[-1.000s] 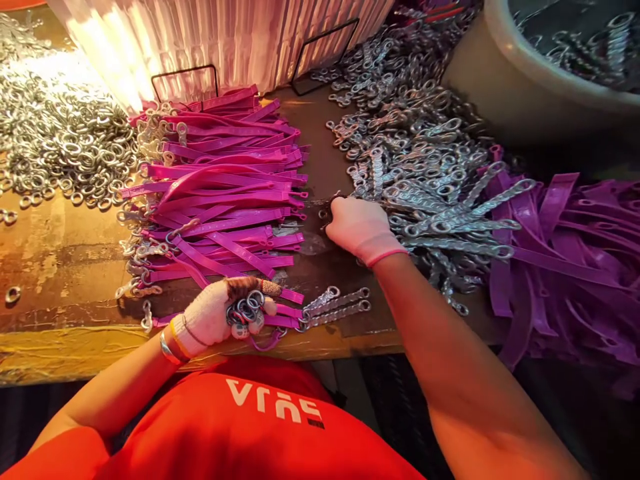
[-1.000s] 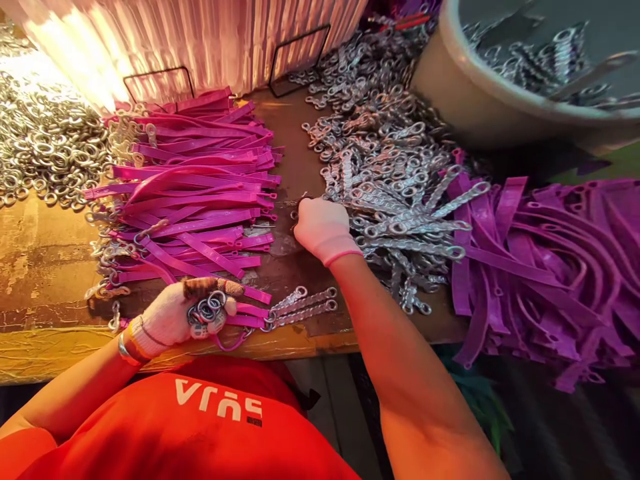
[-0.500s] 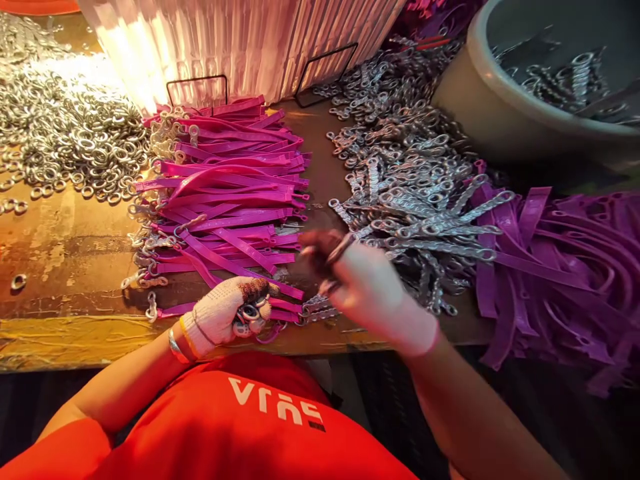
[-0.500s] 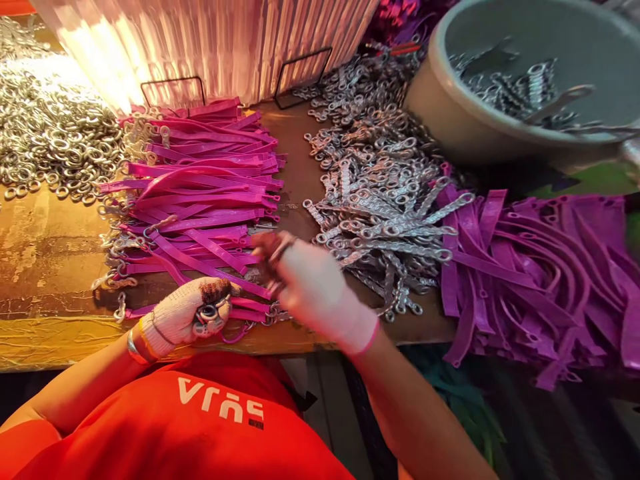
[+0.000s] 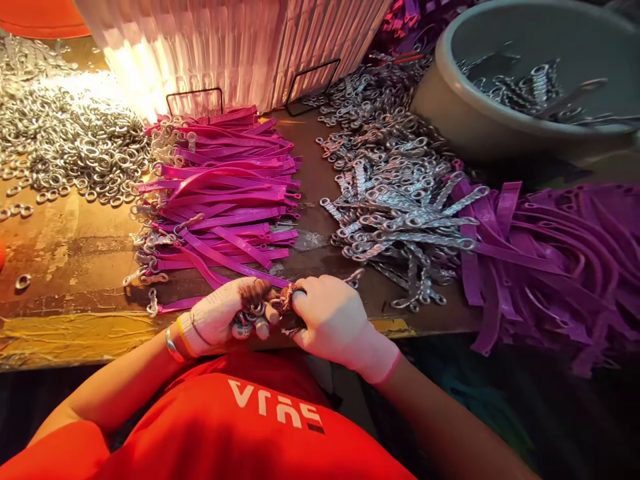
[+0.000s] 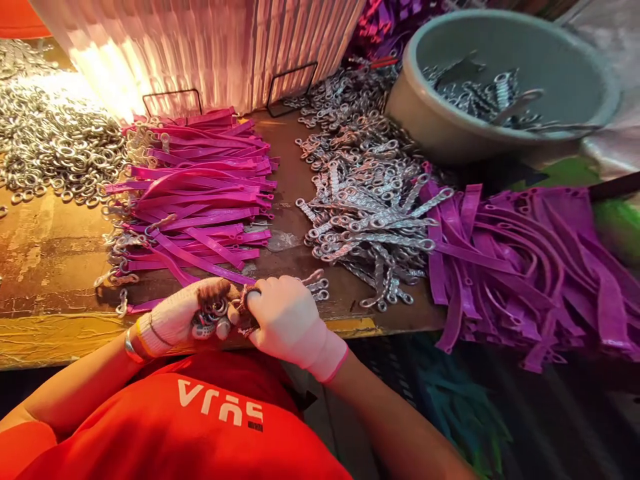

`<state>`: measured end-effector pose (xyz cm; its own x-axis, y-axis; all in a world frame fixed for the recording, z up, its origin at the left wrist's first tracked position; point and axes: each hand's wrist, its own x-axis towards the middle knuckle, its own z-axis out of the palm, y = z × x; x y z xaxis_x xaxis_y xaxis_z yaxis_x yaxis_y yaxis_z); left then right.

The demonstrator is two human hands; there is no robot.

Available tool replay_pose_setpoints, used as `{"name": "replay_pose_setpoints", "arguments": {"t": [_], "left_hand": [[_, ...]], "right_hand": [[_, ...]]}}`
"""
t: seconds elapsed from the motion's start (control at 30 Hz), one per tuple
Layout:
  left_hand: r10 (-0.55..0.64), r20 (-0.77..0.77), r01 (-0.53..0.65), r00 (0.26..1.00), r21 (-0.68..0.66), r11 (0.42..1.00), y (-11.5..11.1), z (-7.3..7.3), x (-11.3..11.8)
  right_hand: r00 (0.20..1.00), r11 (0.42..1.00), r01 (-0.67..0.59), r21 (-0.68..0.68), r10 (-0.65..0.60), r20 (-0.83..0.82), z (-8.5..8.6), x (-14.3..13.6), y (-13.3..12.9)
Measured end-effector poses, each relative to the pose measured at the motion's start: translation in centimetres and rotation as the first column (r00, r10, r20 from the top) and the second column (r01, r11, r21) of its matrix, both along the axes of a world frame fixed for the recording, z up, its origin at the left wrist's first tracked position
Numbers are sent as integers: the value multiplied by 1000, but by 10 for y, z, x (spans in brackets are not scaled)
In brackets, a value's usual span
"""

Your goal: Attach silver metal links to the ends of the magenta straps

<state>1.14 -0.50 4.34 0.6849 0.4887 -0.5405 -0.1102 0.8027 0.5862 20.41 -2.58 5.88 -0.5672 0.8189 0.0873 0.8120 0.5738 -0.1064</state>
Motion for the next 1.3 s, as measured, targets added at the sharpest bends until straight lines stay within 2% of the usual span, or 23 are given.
{"name": "replay_pose_setpoints", "arguments": {"t": [0.07,0.13,0.33,0.4,0.5,0.57,0.6,0.67,0.7,0.73,0.8,0.83,0.87,0.9,0.93,1.0,1.1,1.13,1.17,1.2,1.23,1.3], "left_hand": [[-55,-69,64,996,128,990,-3,5,-2],[-74,-115,95,991,193,976,-5,6,0],[-41,-164,65,986,143,988,-8,1,11],[-95,-210,128,973,151,980,-9,1,14],[-204,-275,265,940,206,942,-8,3,19],[-224,-286,296,931,236,926,-4,4,24],[-223,-292,300,930,251,920,-1,5,27],[-196,-346,316,917,333,888,9,5,32],[-172,-401,347,900,418,839,15,4,35],[-137,-474,401,870,518,755,21,2,37],[-30,-638,563,770,656,503,33,-4,41],[13,-710,656,704,657,372,38,-8,44],[40,-773,739,633,619,267,41,-12,46],[54,-824,803,564,563,195,42,-16,48],[53,-858,846,510,512,149,42,-20,50],[46,-887,880,460,462,112,41,-24,53],[50,-884,877,466,468,105,42,-21,50],[43,-866,857,498,500,125,44,-18,45],[22,-832,817,555,549,177,46,-15,40],[-13,-780,754,625,600,265,48,-11,34],[-51,-715,675,697,631,383,49,-8,27],[-114,-582,513,805,587,626,50,-4,15]], "right_hand": [[998,998,54,-43,-55,-22,3,-1,-1],[996,995,77,-58,-79,-41,3,-2,-2],[986,993,88,73,-76,-150,-13,6,-24],[979,993,113,45,-104,-176,-15,12,-33],[990,996,90,-9,-91,-110,-14,18,-44],[976,985,135,-103,-150,-155,-14,18,-47],[949,964,174,-204,-219,-227,-15,17,-48],[832,864,208,-460,-403,-381,-20,15,-47],[762,804,204,-559,-489,-425,-23,14,-47],[700,758,211,-617,-558,-445,-26,15,-46],[605,724,302,-621,-649,-462,-30,19,-44],[566,714,368,-596,-681,-466,-32,23,-43],[534,700,419,-578,-705,-467,-33,26,-42],[515,688,446,-572,-720,-464,-33,29,-41],[514,682,454,-574,-726,-457,-34,32,-40],[552,691,443,-571,-712,-434,-36,34,-37],[660,766,403,-501,-622,-420,-40,29,-32],[695,796,383,-468,-582,-422,-41,27,-30],[725,825,363,-433,-542,-425,-42,24,-28],[751,850,347,-397,-505,-426,-42,20,-27],[772,867,339,-364,-478,-418,-42,17,-25],[819,885,348,-310,-448,-359,-39,10,-23]]}}
